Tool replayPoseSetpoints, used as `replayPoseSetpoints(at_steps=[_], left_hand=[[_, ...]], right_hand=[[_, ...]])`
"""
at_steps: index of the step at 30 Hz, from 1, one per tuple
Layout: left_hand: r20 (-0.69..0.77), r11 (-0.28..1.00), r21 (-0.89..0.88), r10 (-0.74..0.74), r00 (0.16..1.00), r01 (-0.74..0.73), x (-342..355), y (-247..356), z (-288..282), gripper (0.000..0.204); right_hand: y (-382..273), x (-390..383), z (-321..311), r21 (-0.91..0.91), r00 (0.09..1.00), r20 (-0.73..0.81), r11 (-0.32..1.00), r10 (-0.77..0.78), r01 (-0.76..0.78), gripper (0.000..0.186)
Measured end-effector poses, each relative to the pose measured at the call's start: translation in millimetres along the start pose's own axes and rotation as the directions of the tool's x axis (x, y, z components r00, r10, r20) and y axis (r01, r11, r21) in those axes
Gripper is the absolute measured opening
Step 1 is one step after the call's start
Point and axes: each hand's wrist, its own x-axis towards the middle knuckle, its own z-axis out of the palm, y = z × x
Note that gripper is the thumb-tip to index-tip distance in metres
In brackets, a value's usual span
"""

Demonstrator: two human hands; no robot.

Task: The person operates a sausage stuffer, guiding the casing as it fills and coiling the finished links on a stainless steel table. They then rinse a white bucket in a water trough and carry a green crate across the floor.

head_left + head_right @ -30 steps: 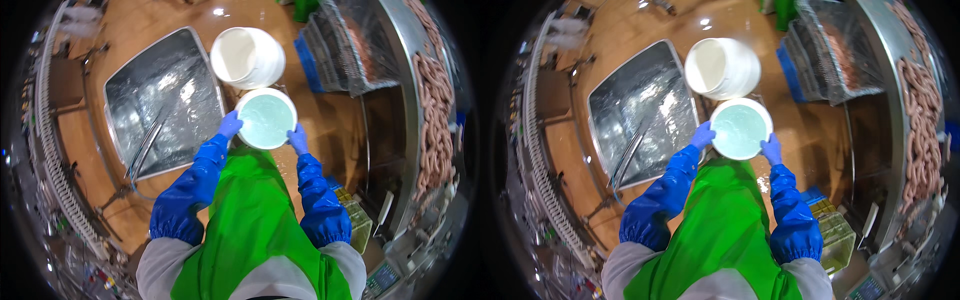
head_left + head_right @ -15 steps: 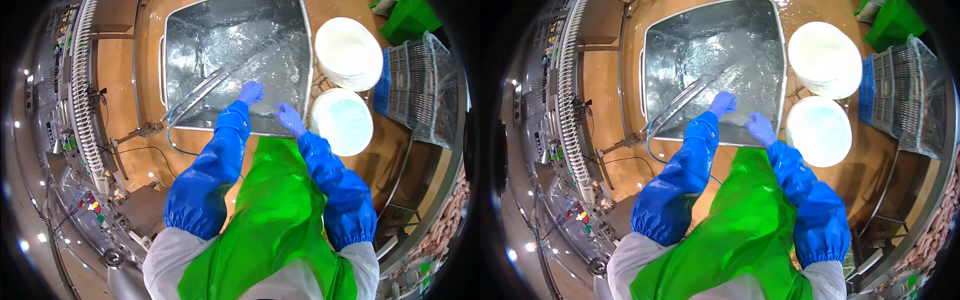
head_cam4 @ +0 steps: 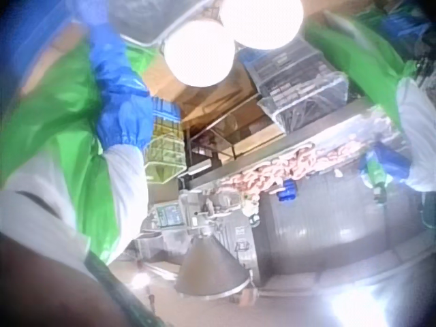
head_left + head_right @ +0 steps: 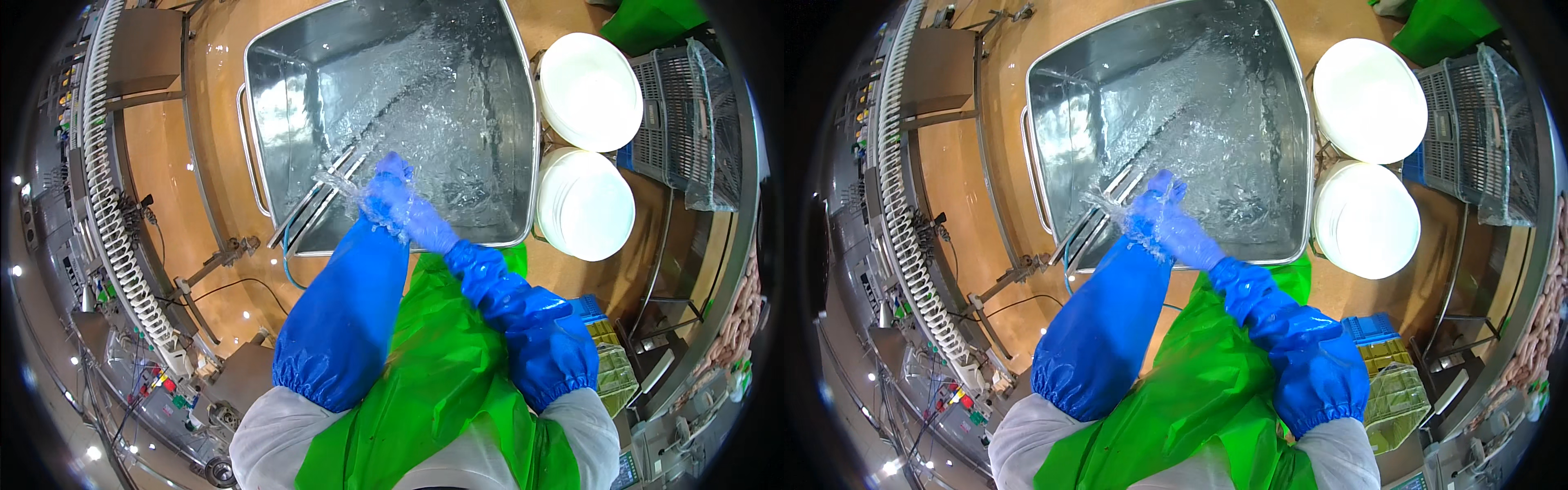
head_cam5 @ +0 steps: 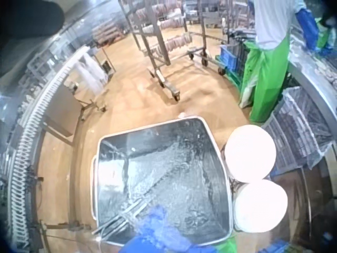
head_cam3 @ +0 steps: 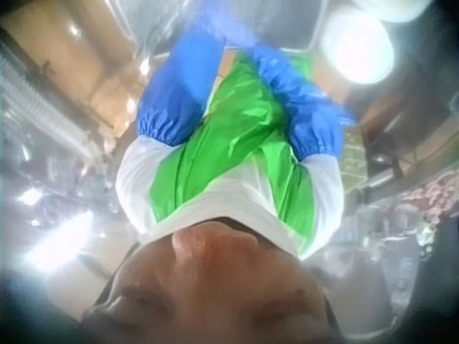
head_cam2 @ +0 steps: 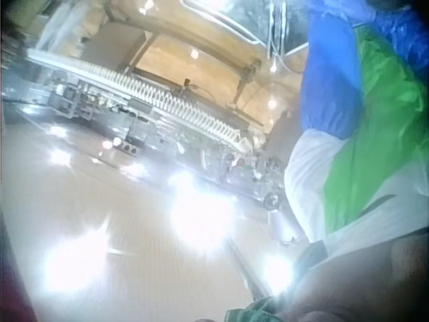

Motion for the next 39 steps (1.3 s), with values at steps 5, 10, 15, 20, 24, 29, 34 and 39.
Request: replayPoseSetpoints(at_steps=[5, 10, 15, 20, 24, 29, 34, 39], left_hand=[[0.393, -0.925, -0.381, -0.175, 0.903, -0.014, 101.5, 41.4, -63.3, 0.038], [-0.007, -0.857, -0.509, -0.086, 0.996, -0.078, 85.7, -16.9, 30.5, 0.023], [-0.002, -0.9, -0.431, -0.069, 0.998, -0.063, 96.6, -6.4, 11.8, 0.022], [0.13, -0.962, -0.271, -0.055, 0.99, -0.018, 125.2, 18.3, -57.8, 0.021], [0.236, -0.997, -0.056, 0.034, 0.971, 0.048, 150.4, 20.1, -132.1, 0.022], [-0.046, -0.603, 0.798, -0.095, 0.994, -0.02, 156.3, -38.3, -125.1, 0.025], [0.005, -0.172, 0.869, -0.935, 0.355, -0.465, -74.3, -151.4, 62.2, 0.021], [0.542, -0.019, -0.066, -0.84, -0.02, -0.998, -197.8, -184.8, 72.5, 0.028]], right_hand=[[0.5, -8.7, 18.5, -0.177, 0.908, 0.052, 0.891, -0.415, 0.418, 0.045], [188.1, 7.6, -93.9, -0.832, 0.738, -0.078, 0.364, 0.67, -0.419, 0.045], [222.9, 37.8, -84.9, 0.614, 0.705, 0.018, 0.548, 0.709, -0.567, 0.043], [88.3, 47.5, 10.2, 0.103, 0.954, -0.194, 0.963, -0.228, 0.251, 0.039], [103.4, 47.0, -43.8, -0.544, 0.967, -0.255, 0.83, -0.02, -0.126, 0.041], [200.5, 23.7, -141.5, 0.348, 0.665, -0.435, 0.795, 0.606, -0.497, 0.04], [240.6, -13.6, -141.0, 0.013, 0.845, -0.534, 0.999, 0.036, -0.034, 0.019], [93.1, 6.8, -67.0, 0.874, 0.76, -0.462, 0.38, 0.456, 0.304, 0.029]])
